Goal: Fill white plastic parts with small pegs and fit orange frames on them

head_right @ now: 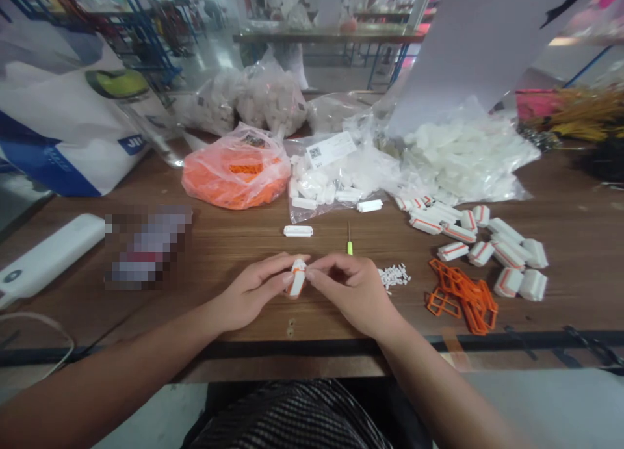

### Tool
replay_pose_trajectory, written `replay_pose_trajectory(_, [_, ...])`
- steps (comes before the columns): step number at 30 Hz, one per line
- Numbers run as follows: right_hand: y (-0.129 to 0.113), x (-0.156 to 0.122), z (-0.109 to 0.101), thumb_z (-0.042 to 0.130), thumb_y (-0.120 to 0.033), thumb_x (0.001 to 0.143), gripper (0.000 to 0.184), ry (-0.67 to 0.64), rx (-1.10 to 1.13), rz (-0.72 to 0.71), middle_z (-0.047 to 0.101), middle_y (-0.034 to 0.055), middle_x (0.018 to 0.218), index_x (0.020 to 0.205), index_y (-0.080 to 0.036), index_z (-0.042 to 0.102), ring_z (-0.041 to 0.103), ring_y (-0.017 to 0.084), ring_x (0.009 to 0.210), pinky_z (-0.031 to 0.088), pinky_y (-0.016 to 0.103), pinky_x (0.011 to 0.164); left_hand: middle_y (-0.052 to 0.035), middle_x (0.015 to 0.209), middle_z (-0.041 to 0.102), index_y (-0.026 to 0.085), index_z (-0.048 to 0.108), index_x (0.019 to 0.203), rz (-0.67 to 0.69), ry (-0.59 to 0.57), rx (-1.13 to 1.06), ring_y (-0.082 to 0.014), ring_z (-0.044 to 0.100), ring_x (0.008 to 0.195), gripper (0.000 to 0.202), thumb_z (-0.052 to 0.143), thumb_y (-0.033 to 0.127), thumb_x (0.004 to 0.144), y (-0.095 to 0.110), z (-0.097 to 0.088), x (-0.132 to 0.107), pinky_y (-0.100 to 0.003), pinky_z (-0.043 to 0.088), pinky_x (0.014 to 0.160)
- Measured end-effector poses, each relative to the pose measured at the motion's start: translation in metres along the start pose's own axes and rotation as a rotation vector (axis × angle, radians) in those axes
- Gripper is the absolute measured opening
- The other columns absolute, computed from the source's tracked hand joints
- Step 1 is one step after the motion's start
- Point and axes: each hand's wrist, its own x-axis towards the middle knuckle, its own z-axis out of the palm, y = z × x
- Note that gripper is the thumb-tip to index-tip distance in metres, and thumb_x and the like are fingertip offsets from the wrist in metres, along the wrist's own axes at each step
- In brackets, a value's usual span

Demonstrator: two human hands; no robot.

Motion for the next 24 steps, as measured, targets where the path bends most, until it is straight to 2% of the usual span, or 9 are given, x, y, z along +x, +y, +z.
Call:
replay_pose_trajectory(3, [0.002,-0.001,-0.001,0.068,-0.031,0.079,0.012,0.015,-0.046,0.004,0.073,0.0016,0.068,0.074,-0.02,0.071,0.064,0.014,0.06,0.051,0.027,0.058,-0.008,0.106,0.069,0.023,0.063,0.125,0.015,-0.025,0.037,-0.0217,0.06,0.1,0.034,0.049,0.026,0.095,0.001,-0.001,-0.001,-0.035,0.044,0.091])
replay_pose_trajectory(7, [0.006,-0.004,0.0,0.066,-0.029,0.08,0.01,-0.028,-0.152,-0.034,0.074,0.0023,0.077,0.081,-0.021,0.072,0.066,0.014,0.065,0.052,0.029,0.062,-0.0079,0.12,0.067,0.023,0.063,0.124,-0.027,-0.001,0.027,-0.0216,0.061,0.106,0.033,0.05,0.026,0.094,0.002,0.001,-0.002,-0.035,0.043,0.096])
replay_pose_trajectory(10, [0.008,-0.004,0.004,0.066,-0.028,0.078,0.008,-0.001,-0.122,-0.016,0.073,0.0026,0.078,0.081,-0.02,0.068,0.066,0.014,0.065,0.052,0.028,0.061,-0.0088,0.11,0.069,0.02,0.065,0.12,-0.099,0.003,-0.059,-0.0202,0.063,0.094,0.031,0.051,0.03,0.094,0.001,0.004,-0.002,-0.033,0.05,0.085])
replay_pose_trajectory(13, [0.008,-0.002,0.009,0.065,-0.026,0.075,0.009,-0.008,-0.006,0.021,0.069,0.0006,0.072,0.081,-0.019,0.063,0.062,0.012,0.06,0.051,0.027,0.057,-0.008,0.099,0.067,0.018,0.064,0.117,-0.181,0.021,-0.248,-0.0162,0.062,0.079,0.032,0.052,0.036,0.094,-0.002,0.01,-0.002,-0.028,0.054,0.07])
replay_pose_trajectory(16, [0.007,-0.001,0.013,0.064,-0.025,0.075,0.013,-0.048,0.086,0.093,0.06,-0.0033,0.069,0.085,-0.02,0.058,0.053,0.008,0.053,0.047,0.024,0.049,-0.0064,0.096,0.065,0.019,0.065,0.114,-0.237,0.046,-0.405,-0.0141,0.062,0.076,0.031,0.056,0.038,0.092,-0.005,0.015,-0.001,-0.026,0.055,0.068])
replay_pose_trajectory(19, [0.007,-0.002,0.017,0.064,-0.023,0.074,0.016,-0.025,0.098,0.121,0.052,-0.0046,0.073,0.088,-0.02,0.056,0.05,0.006,0.054,0.044,0.021,0.046,-0.0053,0.092,0.064,0.018,0.065,0.111,-0.289,0.106,-0.51,-0.0137,0.062,0.074,0.03,0.059,0.038,0.09,-0.005,0.018,-0.001,-0.027,0.056,0.068])
replay_pose_trajectory(22, [0.008,-0.003,0.02,0.064,-0.021,0.073,0.021,0.01,0.088,0.101,0.046,-0.0072,0.068,0.091,-0.02,0.054,0.046,0.005,0.052,0.041,0.02,0.045,-0.006,0.097,0.065,0.019,0.064,0.11,-0.288,0.165,-0.581,-0.0147,0.062,0.078,0.029,0.061,0.037,0.088,-0.004,0.02,0.0,-0.028,0.057,0.069])
replay_pose_trajectory(24, [0.009,-0.004,0.021,0.063,-0.022,0.074,0.021,-0.025,0.109,0.128,0.044,-0.0094,0.063,0.092,-0.021,0.052,0.043,0.005,0.046,0.04,0.02,0.043,-0.0066,0.099,0.065,0.019,0.065,0.11,-0.283,0.189,-0.616,-0.0155,0.062,0.08,0.029,0.062,0.037,0.088,-0.004,0.02,0.0,-0.028,0.057,0.068])
